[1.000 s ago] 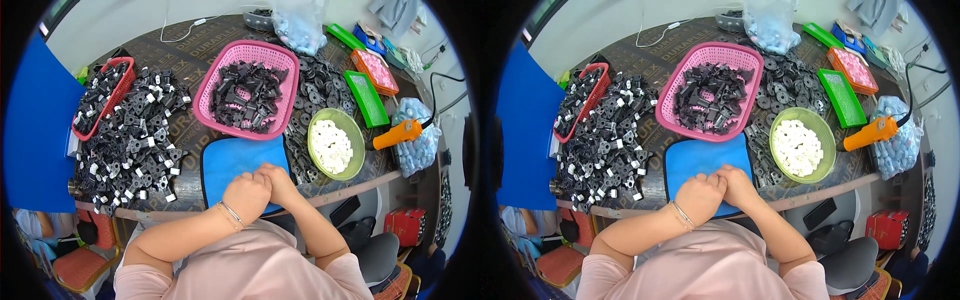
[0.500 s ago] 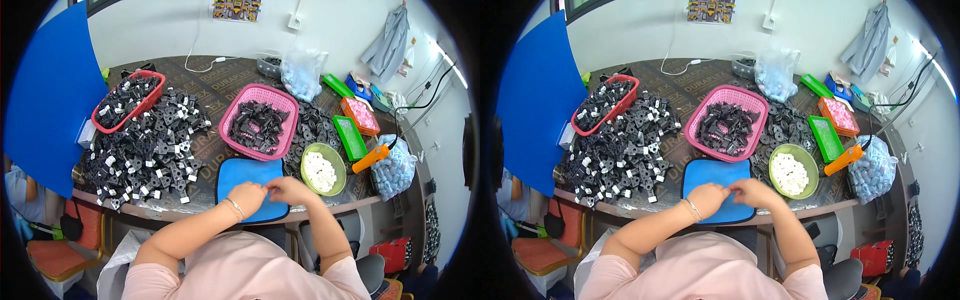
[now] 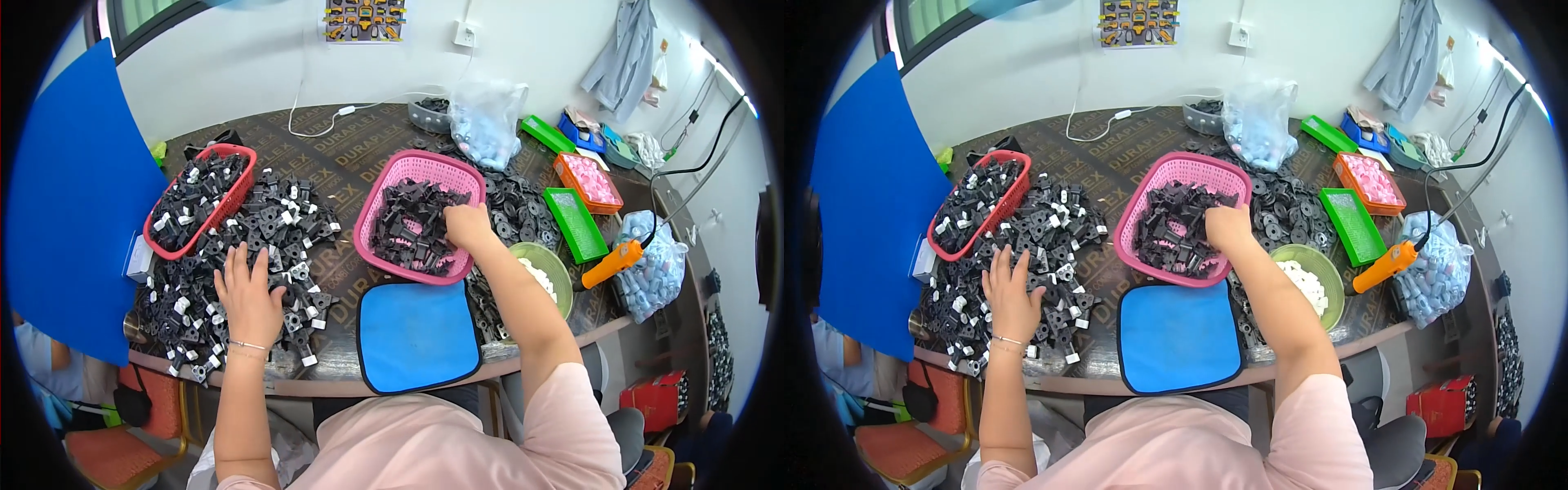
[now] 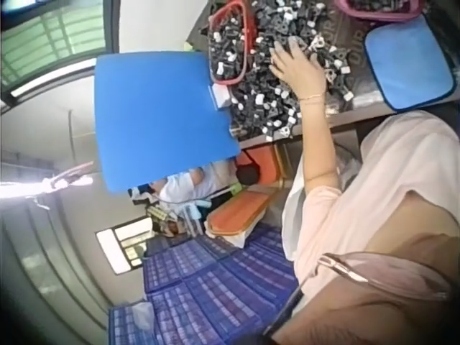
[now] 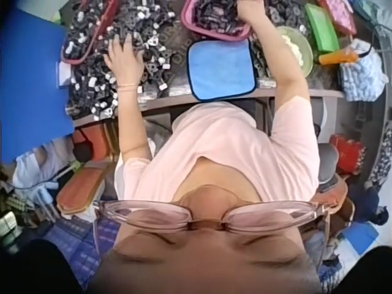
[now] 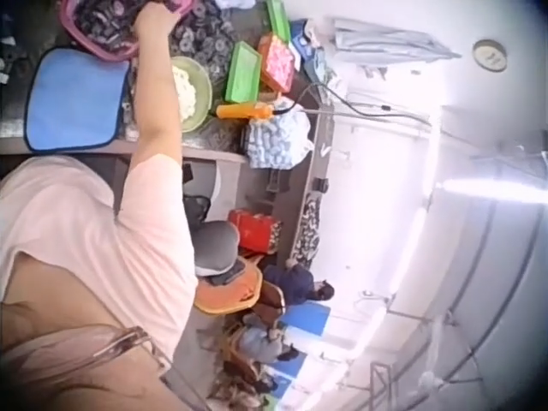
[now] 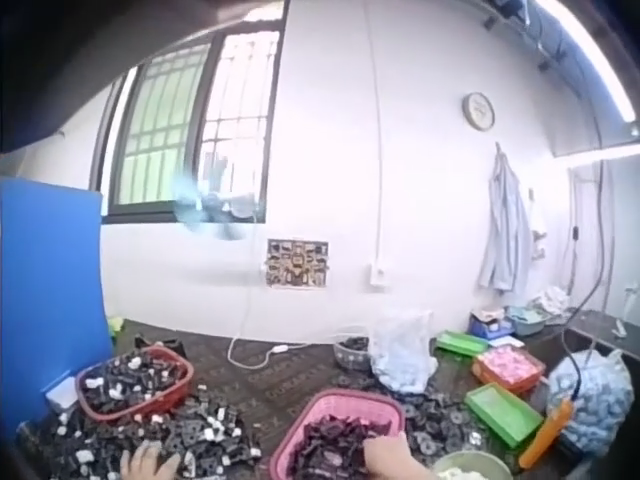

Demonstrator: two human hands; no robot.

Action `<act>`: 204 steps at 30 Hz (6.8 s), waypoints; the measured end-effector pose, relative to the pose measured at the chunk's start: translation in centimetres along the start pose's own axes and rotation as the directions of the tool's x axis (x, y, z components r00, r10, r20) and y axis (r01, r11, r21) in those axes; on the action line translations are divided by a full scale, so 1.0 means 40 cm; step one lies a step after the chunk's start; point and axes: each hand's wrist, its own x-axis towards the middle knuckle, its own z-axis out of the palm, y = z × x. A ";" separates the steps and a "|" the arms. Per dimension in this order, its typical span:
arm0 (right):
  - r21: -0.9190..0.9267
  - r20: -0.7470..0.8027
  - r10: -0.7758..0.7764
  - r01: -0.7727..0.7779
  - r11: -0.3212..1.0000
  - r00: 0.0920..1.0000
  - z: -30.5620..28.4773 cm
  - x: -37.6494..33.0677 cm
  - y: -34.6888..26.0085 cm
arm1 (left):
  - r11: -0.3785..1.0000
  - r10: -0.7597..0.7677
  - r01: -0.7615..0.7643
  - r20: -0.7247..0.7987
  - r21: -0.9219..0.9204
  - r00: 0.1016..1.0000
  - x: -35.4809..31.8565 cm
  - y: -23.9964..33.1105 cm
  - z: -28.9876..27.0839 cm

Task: Assembling small white plastic inserts into larger black plastic component housings at a factory workbench.

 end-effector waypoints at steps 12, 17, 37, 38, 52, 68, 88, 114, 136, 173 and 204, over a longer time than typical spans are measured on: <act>0.959 0.194 -0.324 -0.109 0.261 0.926 -0.159 -0.240 -0.041 | -0.019 0.319 0.421 0.393 -0.907 0.862 -0.027 0.290 0.111; 0.882 0.124 -0.454 0.111 0.457 0.882 -0.166 -0.218 -0.021 | -0.039 0.450 0.653 0.570 -0.756 0.687 -0.079 0.298 0.158; 0.050 -0.173 0.162 -0.156 0.987 0.971 -0.144 -0.022 0.247 | -0.134 0.274 0.834 0.789 -0.535 0.550 -0.109 0.197 0.198; 0.222 -0.071 0.060 -0.043 0.974 0.996 -0.141 -0.019 0.220 | -0.140 0.271 0.834 0.790 -0.533 0.550 -0.108 0.200 0.200; 0.442 0.028 -0.204 0.171 0.881 0.979 -0.073 -0.038 0.005 | -0.513 0.284 0.765 0.764 -0.389 0.579 -0.098 0.202 0.175; 0.796 -0.186 -0.412 0.383 0.470 0.892 0.000 -0.414 -0.123 | -0.276 0.275 0.551 0.484 -0.788 0.831 -0.174 0.239 0.175; 0.831 0.458 -0.081 -0.459 -0.314 0.885 0.065 -0.549 -0.073 | 0.412 0.309 0.503 0.636 -0.760 0.708 -0.176 0.374 0.201; 0.980 0.159 0.128 -0.172 0.097 0.979 0.035 -0.514 -0.123 | -0.195 0.289 0.767 0.711 -0.612 0.641 -0.204 0.345 0.186; 0.895 0.280 -0.028 -0.271 -0.355 0.960 0.079 -0.541 -0.129 | -0.140 0.315 0.649 0.588 -0.748 0.746 -0.210 0.340 0.186; 0.956 0.070 -0.099 -0.038 0.290 0.993 0.057 -0.428 -0.181 | 0.631 0.457 -0.094 0.271 -0.770 0.847 -0.093 0.272 0.103; -0.045 0.237 -0.195 0.211 0.976 0.952 0.029 -0.039 -0.059 | 0.932 0.343 -0.233 0.472 -0.277 0.812 -0.028 0.284 0.064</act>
